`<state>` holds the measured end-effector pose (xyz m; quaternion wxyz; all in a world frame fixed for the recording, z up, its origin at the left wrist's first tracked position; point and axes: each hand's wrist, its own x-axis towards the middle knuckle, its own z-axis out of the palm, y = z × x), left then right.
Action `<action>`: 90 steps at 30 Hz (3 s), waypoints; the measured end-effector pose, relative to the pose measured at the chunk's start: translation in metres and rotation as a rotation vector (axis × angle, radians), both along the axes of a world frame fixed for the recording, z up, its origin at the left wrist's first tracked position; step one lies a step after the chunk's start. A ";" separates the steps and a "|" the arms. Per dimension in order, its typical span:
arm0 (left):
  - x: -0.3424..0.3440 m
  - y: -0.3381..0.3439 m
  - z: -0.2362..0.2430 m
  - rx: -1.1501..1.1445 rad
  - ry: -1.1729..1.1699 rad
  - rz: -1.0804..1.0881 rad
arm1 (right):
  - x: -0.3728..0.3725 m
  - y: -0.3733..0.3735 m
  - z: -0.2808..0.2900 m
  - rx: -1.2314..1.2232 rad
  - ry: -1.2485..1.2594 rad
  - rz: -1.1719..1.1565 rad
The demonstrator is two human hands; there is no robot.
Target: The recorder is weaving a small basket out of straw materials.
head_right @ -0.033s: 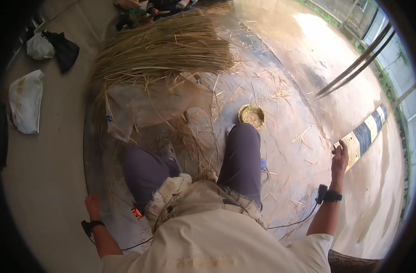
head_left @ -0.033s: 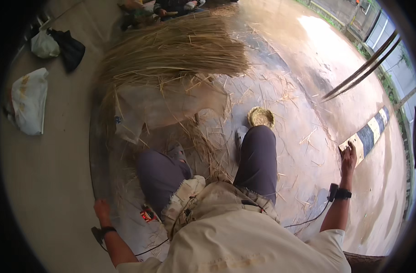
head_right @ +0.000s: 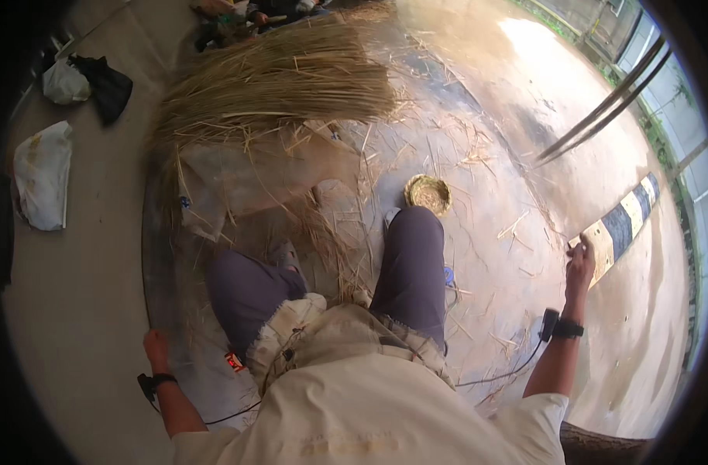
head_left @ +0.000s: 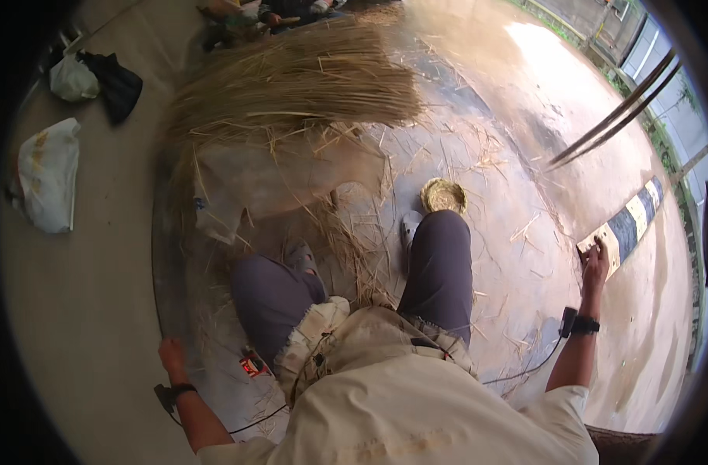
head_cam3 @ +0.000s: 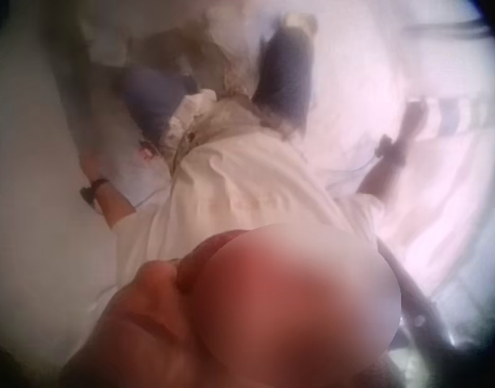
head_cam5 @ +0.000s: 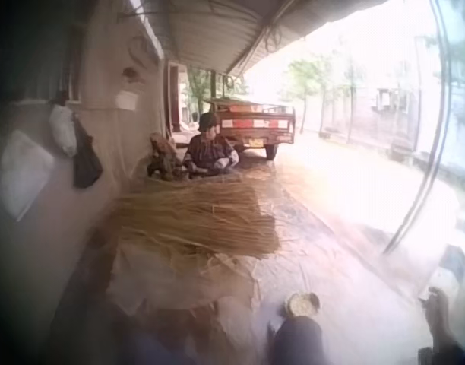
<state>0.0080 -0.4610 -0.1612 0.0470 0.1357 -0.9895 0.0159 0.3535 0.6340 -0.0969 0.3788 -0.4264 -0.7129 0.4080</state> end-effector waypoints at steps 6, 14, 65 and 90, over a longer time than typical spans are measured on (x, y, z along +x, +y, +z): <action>-0.012 0.045 0.019 0.054 -0.052 0.023 | 0.064 0.059 0.003 -0.507 0.562 -0.200; -0.027 -0.045 0.012 -0.177 -0.207 -0.012 | 0.142 0.109 -0.005 -0.576 0.634 -0.384; -0.144 0.520 0.086 0.372 -0.445 -1.070 | -0.392 -0.241 0.178 0.620 -0.450 1.296; -0.146 0.529 0.085 0.549 -0.330 -1.123 | -0.617 -0.263 0.161 0.938 -0.685 0.734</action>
